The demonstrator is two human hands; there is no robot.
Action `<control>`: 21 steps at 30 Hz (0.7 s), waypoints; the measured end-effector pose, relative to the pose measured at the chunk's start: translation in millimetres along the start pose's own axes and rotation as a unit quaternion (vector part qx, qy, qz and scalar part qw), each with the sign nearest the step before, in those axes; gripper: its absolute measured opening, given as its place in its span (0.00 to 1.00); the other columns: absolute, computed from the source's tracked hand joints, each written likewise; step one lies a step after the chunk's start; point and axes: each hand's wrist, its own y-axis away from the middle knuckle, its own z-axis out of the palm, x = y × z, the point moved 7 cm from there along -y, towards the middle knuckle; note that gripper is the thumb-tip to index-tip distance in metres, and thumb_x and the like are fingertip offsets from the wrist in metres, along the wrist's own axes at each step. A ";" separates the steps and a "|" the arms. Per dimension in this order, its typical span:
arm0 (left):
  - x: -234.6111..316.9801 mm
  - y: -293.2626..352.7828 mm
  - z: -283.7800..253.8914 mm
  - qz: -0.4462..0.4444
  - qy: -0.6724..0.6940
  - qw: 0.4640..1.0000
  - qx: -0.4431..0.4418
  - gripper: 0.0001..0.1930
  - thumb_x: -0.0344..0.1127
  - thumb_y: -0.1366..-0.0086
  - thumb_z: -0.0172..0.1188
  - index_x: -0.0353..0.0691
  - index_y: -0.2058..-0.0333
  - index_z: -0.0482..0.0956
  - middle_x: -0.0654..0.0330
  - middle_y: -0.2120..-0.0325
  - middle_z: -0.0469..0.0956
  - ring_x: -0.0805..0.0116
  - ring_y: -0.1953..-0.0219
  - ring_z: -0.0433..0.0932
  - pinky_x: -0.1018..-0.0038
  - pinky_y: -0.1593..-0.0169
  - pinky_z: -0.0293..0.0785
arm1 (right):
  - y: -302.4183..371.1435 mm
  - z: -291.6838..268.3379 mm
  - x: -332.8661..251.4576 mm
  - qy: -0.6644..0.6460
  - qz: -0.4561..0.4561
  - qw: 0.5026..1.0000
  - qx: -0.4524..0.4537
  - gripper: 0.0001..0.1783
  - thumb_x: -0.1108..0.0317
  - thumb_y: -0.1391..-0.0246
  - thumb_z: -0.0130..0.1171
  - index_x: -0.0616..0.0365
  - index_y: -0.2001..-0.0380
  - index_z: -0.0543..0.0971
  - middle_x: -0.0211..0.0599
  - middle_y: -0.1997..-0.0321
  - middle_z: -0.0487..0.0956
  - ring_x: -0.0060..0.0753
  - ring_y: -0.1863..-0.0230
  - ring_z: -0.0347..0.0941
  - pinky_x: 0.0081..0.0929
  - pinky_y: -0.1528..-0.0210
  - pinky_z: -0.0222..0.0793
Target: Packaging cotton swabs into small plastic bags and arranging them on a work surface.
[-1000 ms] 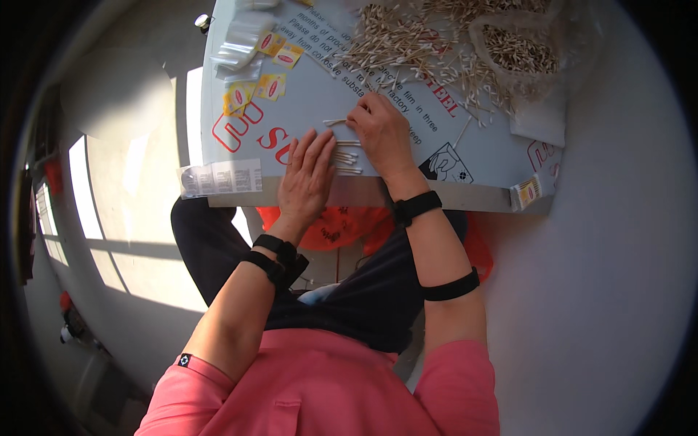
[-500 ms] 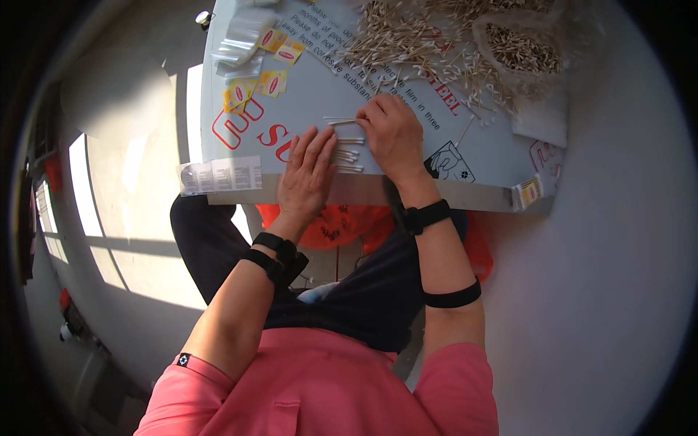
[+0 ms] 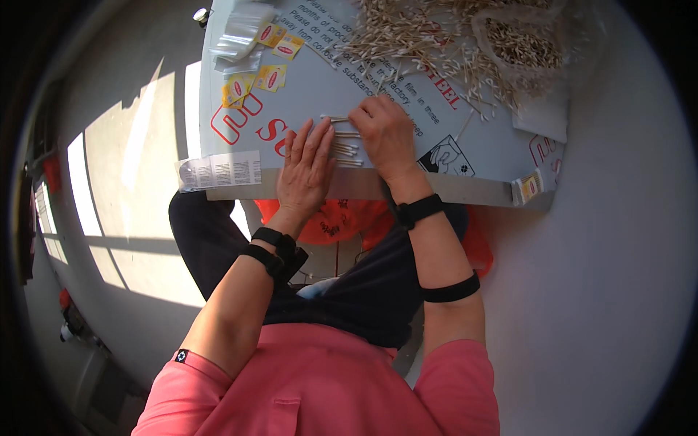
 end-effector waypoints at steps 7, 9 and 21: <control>1.5 -0.7 3.9 0.011 -0.038 0.999 -0.016 0.33 0.36 0.37 0.57 0.42 0.34 0.58 0.64 0.31 0.52 0.59 0.28 0.48 0.55 0.27 0.39 | 3.6 -0.3 -3.2 -0.009 0.027 1.000 0.003 0.04 0.73 0.57 0.60 0.52 0.75 0.78 0.29 0.72 0.74 0.35 0.66 0.73 0.32 0.64 0.71; 0.3 -0.3 4.0 0.002 -0.023 0.999 -0.023 0.33 0.37 0.37 0.57 0.43 0.34 0.58 0.64 0.30 0.52 0.59 0.28 0.47 0.55 0.27 0.39 | -3.3 -4.4 1.2 -0.006 0.028 1.000 0.006 0.04 0.73 0.57 0.60 0.51 0.75 0.78 0.29 0.72 0.74 0.35 0.66 0.72 0.32 0.64 0.71; 1.4 -1.5 4.8 0.004 -0.027 0.999 -0.032 0.32 0.37 0.36 0.55 0.44 0.34 0.58 0.65 0.31 0.54 0.63 0.28 0.48 0.56 0.27 0.38 | 12.4 -12.7 14.9 -0.071 0.058 0.996 0.003 0.03 0.71 0.54 0.64 0.52 0.73 0.80 0.29 0.69 0.76 0.37 0.64 0.73 0.32 0.63 0.71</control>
